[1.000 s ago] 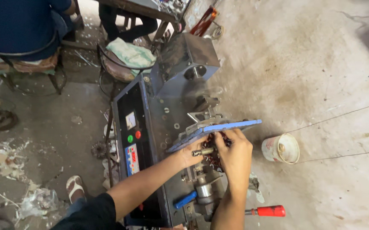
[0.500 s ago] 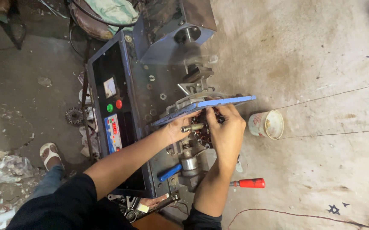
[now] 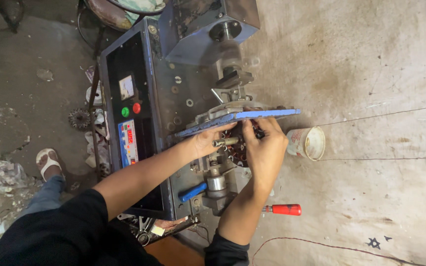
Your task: The person is assembling a small electrical component, likely a motor stator, by hand. They repeatedly insert small copper wire loops into the slots of the component, which is held in a machine. The person uses both hands to manipulate the wires and the component.
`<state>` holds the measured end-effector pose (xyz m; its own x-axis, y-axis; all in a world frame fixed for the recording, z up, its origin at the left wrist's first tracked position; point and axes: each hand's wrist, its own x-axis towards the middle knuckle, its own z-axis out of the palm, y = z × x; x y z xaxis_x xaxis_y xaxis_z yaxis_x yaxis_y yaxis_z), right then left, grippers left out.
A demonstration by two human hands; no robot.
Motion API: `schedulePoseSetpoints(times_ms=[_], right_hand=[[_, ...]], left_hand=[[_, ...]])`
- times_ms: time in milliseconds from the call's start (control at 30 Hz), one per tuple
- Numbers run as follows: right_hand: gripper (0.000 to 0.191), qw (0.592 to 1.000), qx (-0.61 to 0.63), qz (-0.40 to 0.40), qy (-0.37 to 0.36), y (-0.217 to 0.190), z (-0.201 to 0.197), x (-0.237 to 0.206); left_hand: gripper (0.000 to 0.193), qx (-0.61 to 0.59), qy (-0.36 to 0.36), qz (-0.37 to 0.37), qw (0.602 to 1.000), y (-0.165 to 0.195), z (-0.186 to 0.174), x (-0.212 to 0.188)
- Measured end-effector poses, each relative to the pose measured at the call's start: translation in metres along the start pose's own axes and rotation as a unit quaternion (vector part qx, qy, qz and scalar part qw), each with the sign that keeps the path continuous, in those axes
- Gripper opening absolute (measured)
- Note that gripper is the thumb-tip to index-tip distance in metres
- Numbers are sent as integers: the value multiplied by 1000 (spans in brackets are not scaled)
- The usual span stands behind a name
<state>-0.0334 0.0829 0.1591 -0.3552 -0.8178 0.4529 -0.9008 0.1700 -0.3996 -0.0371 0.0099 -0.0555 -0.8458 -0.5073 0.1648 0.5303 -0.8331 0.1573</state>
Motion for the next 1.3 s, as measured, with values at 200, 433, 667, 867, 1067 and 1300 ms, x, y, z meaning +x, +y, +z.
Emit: schedulePoseSetpoints(times_ms=[200, 433, 667, 867, 1067, 1300], right_hand=[[23, 1000, -15, 4, 5, -2, 1, 0], [22, 1000, -9, -3, 9, -4, 2, 0], [19, 999, -16, -27, 12, -6, 1, 0], [19, 1000, -23, -6, 5, -2, 1, -2], [20, 999, -21, -21, 12, -3, 1, -1], [22, 1000, -3, 8, 2, -7, 0, 0]], left_hand=[[60, 20, -12, 2, 1000, -3, -11, 2], [47, 11, 13, 10, 1000, -10, -21, 15], [36, -24, 34, -14, 999, 5, 2, -1], [34, 5, -3, -41, 999, 5, -1, -1], [39, -52, 78, -42, 995, -5, -12, 13], [37, 23, 46, -11, 999, 2, 2, 4]])
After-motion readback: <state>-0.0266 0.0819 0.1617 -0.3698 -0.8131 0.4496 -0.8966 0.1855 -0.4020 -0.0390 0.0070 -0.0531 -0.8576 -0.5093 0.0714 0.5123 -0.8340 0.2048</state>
